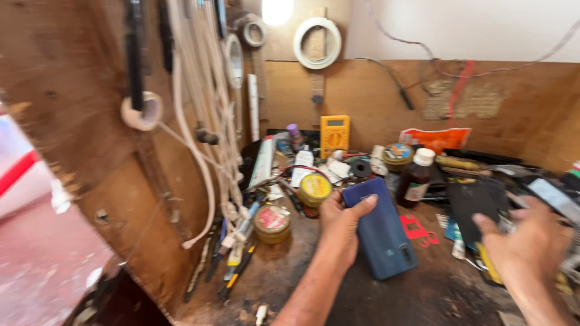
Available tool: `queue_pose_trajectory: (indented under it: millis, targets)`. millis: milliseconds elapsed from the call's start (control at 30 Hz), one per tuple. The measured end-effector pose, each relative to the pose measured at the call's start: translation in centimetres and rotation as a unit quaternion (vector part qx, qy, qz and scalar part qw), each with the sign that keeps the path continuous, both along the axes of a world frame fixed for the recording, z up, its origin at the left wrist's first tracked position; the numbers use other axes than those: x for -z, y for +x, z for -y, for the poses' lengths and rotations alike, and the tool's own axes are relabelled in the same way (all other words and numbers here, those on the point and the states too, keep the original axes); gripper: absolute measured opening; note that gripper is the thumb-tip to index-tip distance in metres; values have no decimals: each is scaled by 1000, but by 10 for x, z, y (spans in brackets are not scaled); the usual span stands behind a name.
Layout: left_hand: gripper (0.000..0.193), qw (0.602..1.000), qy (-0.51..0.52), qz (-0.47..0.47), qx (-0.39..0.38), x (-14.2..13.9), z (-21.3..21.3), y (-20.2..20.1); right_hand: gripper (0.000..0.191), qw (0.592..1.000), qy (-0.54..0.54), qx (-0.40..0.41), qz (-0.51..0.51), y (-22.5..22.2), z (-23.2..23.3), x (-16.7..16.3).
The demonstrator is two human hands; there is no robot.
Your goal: The person holds a blue smartphone and uses a black plastic card to pry open the back cover. They separate the back cover from the phone body, revealing the internal battery and components, then place the cover on the table.
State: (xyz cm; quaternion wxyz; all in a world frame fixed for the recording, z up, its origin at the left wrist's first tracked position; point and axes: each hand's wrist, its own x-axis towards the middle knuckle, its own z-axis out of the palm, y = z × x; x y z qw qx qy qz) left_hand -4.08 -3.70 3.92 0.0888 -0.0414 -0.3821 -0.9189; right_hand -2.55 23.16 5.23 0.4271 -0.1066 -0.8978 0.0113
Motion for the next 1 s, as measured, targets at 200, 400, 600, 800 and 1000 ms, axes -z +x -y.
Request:
queue_pose_trajectory:
  millis: [200,400,600,800,1000]
  targets:
    - [35,992,106,46,-39,3,-6,-8,50,929,-233,-258,-124,53,63,35]
    - [46,976,215,20,-36,0,-12,-4,52,740,-603,-297,-32,76,105,47]
    - [42,982,185,46,0,-1,-25,13,34,569,-749,-337,26,67,112,26]
    - [42,978,24,86,190,7,13,23,30,616,-723,-313,12,46,79,50]
    - [91,857,14,52,513,3,51,25,35,537,-735,-402,100,18,55,35]
